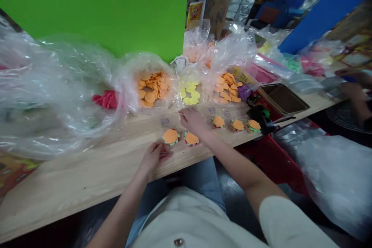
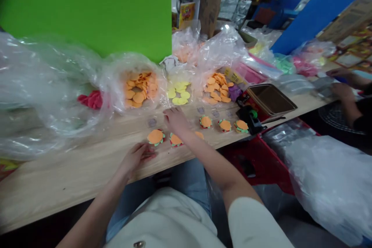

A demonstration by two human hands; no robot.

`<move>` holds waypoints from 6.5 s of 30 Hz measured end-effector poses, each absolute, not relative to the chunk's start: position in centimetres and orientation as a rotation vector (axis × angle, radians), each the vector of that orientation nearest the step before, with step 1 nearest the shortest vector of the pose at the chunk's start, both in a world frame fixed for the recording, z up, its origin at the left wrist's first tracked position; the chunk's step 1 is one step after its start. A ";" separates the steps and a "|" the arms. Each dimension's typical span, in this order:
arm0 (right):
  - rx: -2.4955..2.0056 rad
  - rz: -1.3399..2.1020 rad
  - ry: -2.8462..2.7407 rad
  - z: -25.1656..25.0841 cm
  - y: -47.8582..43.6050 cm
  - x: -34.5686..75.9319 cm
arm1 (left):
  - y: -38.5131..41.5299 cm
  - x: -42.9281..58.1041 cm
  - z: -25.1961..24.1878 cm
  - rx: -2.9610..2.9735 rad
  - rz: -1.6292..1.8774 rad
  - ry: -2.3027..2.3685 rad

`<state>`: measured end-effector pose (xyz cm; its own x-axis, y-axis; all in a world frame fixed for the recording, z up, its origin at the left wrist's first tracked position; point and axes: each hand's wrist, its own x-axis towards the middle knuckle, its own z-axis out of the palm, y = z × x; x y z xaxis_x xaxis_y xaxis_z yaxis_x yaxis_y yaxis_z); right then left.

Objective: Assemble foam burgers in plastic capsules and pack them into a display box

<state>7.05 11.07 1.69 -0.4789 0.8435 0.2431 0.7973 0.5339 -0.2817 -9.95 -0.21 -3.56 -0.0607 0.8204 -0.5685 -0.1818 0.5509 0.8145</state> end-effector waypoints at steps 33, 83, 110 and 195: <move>-0.860 0.372 -2.757 0.4 7.6 2.1 | -1.6 -14.4 -3.9 0.259 1.233 1.449; -1.575 1.674 -1.790 -5.2 -3.6 3.6 | -10.0 -11.1 -2.5 0.902 0.605 1.371; -1.592 1.682 -1.637 -5.5 -3.9 4.2 | -13.9 -12.1 -2.9 0.990 0.692 1.235; -1.403 0.967 -1.682 -0.5 -1.0 3.6 | -9.0 -9.7 0.4 0.353 1.489 1.356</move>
<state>3.63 -1.02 -0.46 -0.1384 0.9881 0.0677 0.4390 0.1224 -0.8901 -9.68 -9.03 0.41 -0.4130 0.8148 -0.4068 -0.4811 0.1841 0.8571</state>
